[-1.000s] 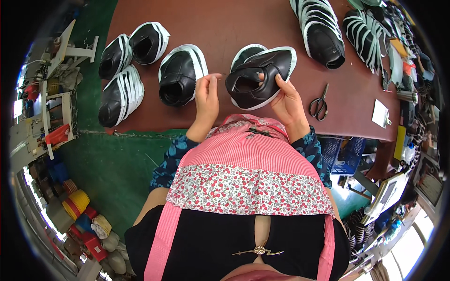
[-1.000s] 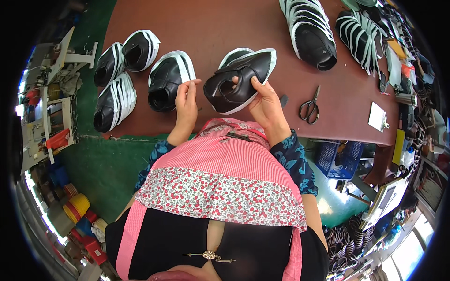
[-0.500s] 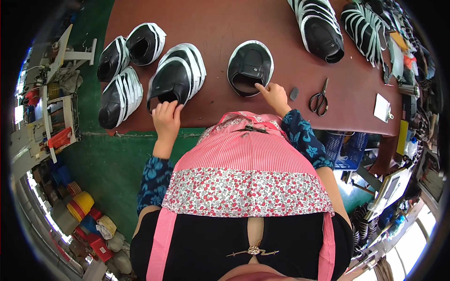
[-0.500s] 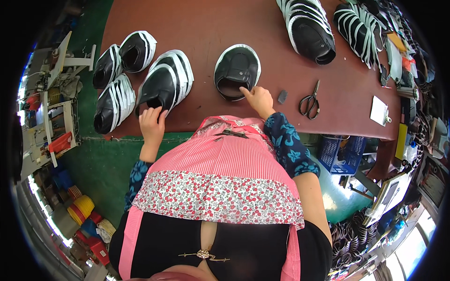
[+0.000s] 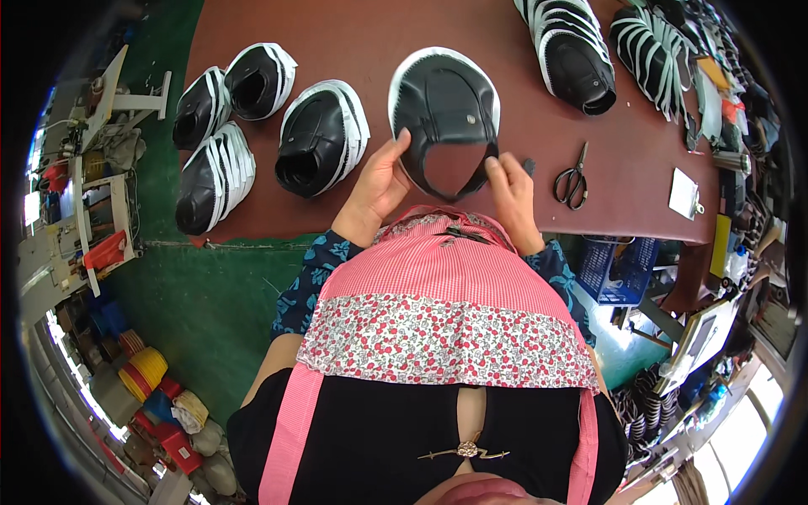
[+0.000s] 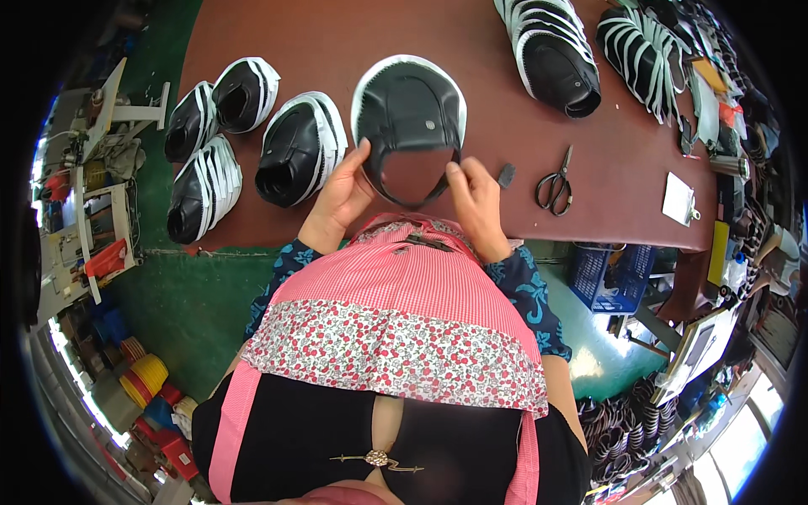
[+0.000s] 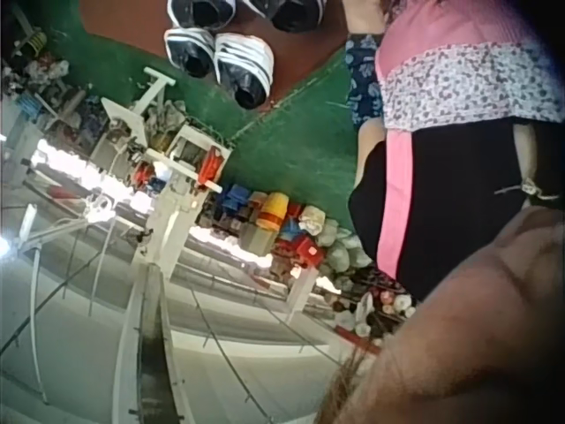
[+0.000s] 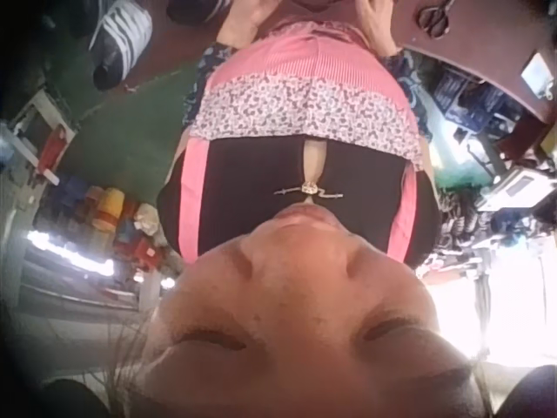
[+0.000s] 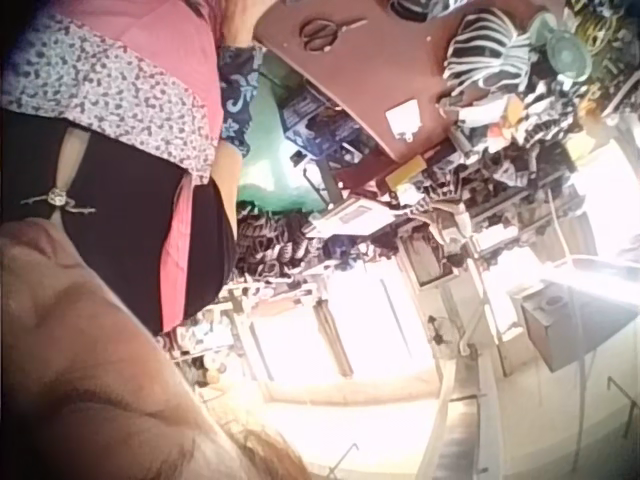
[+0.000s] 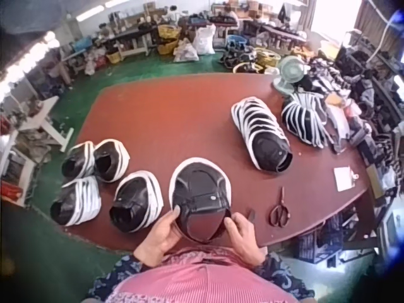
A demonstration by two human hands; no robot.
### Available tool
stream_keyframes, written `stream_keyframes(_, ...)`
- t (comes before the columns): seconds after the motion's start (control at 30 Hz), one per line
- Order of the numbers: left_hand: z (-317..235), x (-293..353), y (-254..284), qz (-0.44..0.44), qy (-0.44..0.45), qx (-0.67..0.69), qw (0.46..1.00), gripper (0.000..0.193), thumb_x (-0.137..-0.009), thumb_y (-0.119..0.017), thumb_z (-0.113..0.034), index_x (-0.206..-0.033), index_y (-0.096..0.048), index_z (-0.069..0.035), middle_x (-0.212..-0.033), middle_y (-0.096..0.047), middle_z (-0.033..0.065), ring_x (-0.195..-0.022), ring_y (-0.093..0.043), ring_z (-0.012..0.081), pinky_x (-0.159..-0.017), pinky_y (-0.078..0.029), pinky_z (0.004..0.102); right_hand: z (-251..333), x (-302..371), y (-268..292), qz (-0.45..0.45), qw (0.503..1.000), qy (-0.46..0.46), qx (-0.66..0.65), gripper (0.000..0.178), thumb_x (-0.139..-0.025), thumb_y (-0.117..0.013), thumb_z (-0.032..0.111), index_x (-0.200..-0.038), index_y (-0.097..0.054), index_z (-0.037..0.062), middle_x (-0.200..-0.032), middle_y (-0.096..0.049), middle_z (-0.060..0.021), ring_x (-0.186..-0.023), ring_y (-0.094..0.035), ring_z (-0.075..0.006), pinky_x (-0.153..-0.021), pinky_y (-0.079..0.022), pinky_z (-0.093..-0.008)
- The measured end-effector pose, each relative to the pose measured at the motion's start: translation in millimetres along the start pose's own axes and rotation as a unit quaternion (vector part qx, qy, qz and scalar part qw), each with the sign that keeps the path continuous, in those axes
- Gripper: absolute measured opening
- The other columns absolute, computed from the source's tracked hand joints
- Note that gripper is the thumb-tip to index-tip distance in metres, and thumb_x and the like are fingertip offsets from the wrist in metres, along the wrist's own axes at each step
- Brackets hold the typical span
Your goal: Sorting, grouping, and bundling shoe uppers and soles on a factory workbench.
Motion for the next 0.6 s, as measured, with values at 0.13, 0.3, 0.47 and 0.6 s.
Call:
stream_keyframes(0.13, -9, 3, -20, 0.045, 0.031, 0.116, 0.992, 0.043, -0.117, -0.058, -0.032, -0.149, -0.062, -0.003, -0.144, -0.073, 0.0136, -0.135, -0.069, 0.0258, -0.119, -0.053, 0.0508, 21, -6, 3, 0.050, 0.870, -0.214, -0.441, 0.055, -0.115, -0.057, 0.047, -0.148, -0.061, 0.0029, -0.129, -0.075, -0.0111, -0.100, -0.076, -0.0235, -0.092, -0.059, -0.0339)
stream_keyframes(0.3, -1, -6, -3, -0.005, 0.052, 0.067, 0.996, 0.040, -0.118, -0.059, -0.031, -0.146, -0.063, -0.003, -0.130, -0.075, 0.0106, -0.121, -0.071, 0.0208, -0.109, -0.056, 0.0431, 42, -15, 5, 0.118, 0.810, -0.155, -0.553, 0.037, -0.115, -0.060, 0.026, -0.142, -0.064, -0.0004, -0.124, -0.077, -0.0100, -0.105, -0.077, -0.0184, -0.098, -0.062, -0.0366)
stream_keyframes(0.47, -13, 16, -15, -0.140, -0.261, -0.331, 0.896, 0.038, -0.117, -0.060, -0.033, -0.136, -0.069, -0.001, -0.120, -0.070, 0.0049, -0.112, -0.065, 0.0130, -0.100, -0.052, 0.0307, 76, -20, -1, 0.093, 0.868, -0.102, -0.478, 0.027, -0.115, -0.060, 0.015, -0.136, -0.065, -0.0003, -0.123, -0.077, -0.0070, -0.109, -0.075, -0.0156, -0.100, -0.061, -0.0355)
stream_keyframes(0.6, -34, 35, -66, 0.027, -0.289, -0.547, 0.786, 0.028, -0.101, -0.081, -0.011, -0.127, -0.077, -0.003, -0.117, -0.077, 0.0071, -0.105, -0.073, 0.0151, -0.093, -0.057, 0.0294, 71, -15, -12, 0.136, 0.939, -0.084, -0.303, 0.028, -0.112, -0.068, 0.021, -0.135, -0.069, 0.0035, -0.117, -0.072, -0.0010, -0.097, -0.065, -0.0075, -0.085, -0.053, -0.0259)
Point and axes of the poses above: each hand's wrist, its own x-axis away from the middle knuckle, its own y-axis out of the back of the hand, z = x × y, the point moved 3 cm from there along -x, towards the middle knuckle
